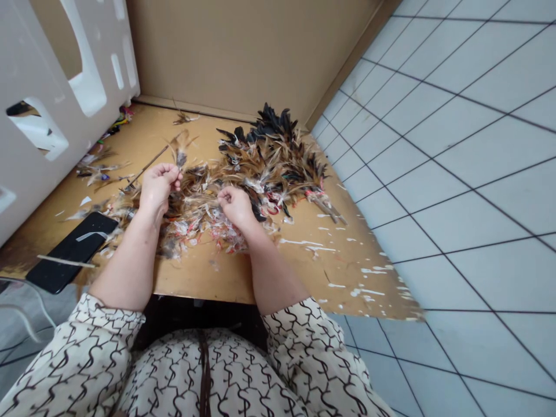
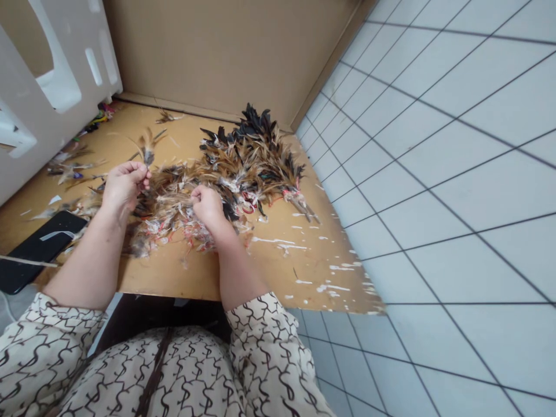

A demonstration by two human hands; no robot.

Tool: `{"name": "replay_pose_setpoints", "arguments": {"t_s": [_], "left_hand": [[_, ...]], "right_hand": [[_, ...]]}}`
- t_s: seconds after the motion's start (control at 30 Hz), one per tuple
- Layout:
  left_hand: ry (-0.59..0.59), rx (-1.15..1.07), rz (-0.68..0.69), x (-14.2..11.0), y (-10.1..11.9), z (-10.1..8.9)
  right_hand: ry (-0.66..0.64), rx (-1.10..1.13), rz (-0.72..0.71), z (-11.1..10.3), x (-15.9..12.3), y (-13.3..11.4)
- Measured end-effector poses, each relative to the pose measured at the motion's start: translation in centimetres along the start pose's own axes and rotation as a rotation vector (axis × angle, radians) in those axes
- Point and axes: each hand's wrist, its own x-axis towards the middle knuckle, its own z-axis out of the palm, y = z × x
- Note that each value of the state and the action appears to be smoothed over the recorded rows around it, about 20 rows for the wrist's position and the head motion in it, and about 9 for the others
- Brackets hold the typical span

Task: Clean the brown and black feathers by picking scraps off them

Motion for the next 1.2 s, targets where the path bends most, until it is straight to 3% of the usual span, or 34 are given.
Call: {"name": "replay_pose_setpoints", "arguments": {"t_s": [0.17,0.3,0.53,0.83,1.2], "left_hand": [[-0.026,0.012,0.004,-0.2,0.1,0.2],[-0.050,0.031,-0.007,-0.3,-0.1,0.4],[-0.106,0.093,-0.005,-0.5,-0.4,0.6],[-0.177,0.366,0.141,-0.5,-1.1,0.6],[-0.246,0.731,0.299,-1.0,-1.8,0.7]], "right_hand": [[0.064,-0.211,-0.175,0.1,-0.7,-0.6],[0.003,-0.271,-0.248,1.2,-1.0,-1.1],[-0.102,-0.331,-0.228,2.3,-0.7,-1.3],[0.056,-0.228,-0.202,1.3,-0.6,-1.5],[0.092,-0.251,-0.225,1.1,-0.6,-1.5]]}}
